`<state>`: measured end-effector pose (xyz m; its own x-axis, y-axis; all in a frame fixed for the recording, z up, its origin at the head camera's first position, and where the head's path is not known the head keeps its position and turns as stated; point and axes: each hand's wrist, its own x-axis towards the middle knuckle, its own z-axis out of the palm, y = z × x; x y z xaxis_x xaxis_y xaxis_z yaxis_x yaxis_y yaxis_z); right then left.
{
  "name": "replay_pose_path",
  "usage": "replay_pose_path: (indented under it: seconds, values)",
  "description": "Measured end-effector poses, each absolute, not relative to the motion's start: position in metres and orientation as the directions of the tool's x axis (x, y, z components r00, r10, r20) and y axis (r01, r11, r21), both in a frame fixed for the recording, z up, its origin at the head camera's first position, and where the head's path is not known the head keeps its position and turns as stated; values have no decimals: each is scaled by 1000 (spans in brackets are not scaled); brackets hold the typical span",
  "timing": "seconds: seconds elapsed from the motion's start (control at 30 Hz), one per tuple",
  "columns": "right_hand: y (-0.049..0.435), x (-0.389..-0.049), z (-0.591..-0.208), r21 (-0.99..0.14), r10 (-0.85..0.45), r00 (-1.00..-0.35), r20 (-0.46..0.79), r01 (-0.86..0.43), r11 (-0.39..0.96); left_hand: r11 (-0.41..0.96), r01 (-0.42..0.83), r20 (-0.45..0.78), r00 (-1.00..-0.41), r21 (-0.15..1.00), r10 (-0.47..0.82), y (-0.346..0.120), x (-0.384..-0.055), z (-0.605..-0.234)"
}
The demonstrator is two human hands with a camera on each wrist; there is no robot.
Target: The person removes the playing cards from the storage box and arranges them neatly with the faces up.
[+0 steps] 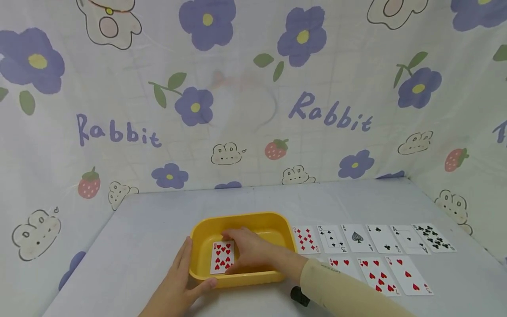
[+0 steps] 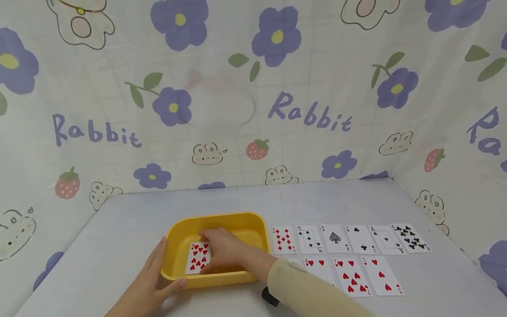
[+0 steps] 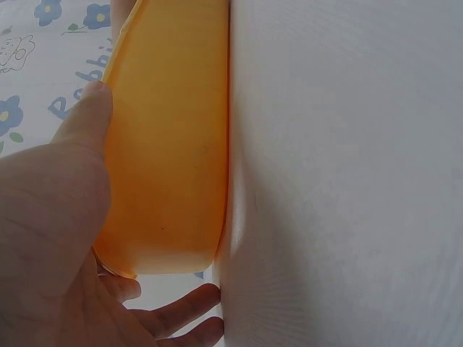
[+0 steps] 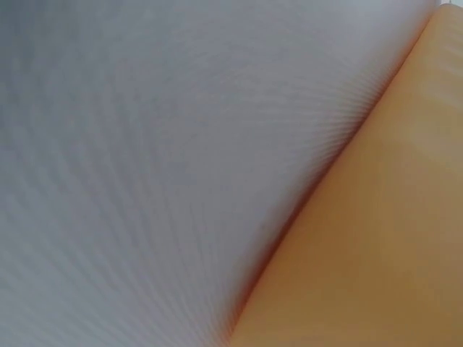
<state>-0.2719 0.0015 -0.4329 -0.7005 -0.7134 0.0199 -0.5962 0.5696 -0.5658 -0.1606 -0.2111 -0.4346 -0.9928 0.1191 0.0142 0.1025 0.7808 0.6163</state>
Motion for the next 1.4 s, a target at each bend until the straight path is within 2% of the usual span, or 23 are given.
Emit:
replay_pose_path:
  seconds: [0.57,0.9,1.03,1.27,1.4]
  values:
    - [3,-272,-433,-557,-776,-629,49,-662,501,768,123,30,-990,628,134,-214,-163,-440]
    - [4,-273,-433,-591,-746,-666,6,-604,535,772,119,31,-991,625,127,-213,-162,-439]
    - [5,-274,-431,-585,-753,-658,15,-616,527,773,141,48,-989,619,141,-212,-162,-436]
    - [7,-274,-434,-566,-770,-638,30,-646,513,779,74,-15,-994,623,107,-209,-164,-437]
    - [6,-274,-434,-580,-778,-627,37,-648,494,778,79,-9,-994,623,108,-210,-165,-438]
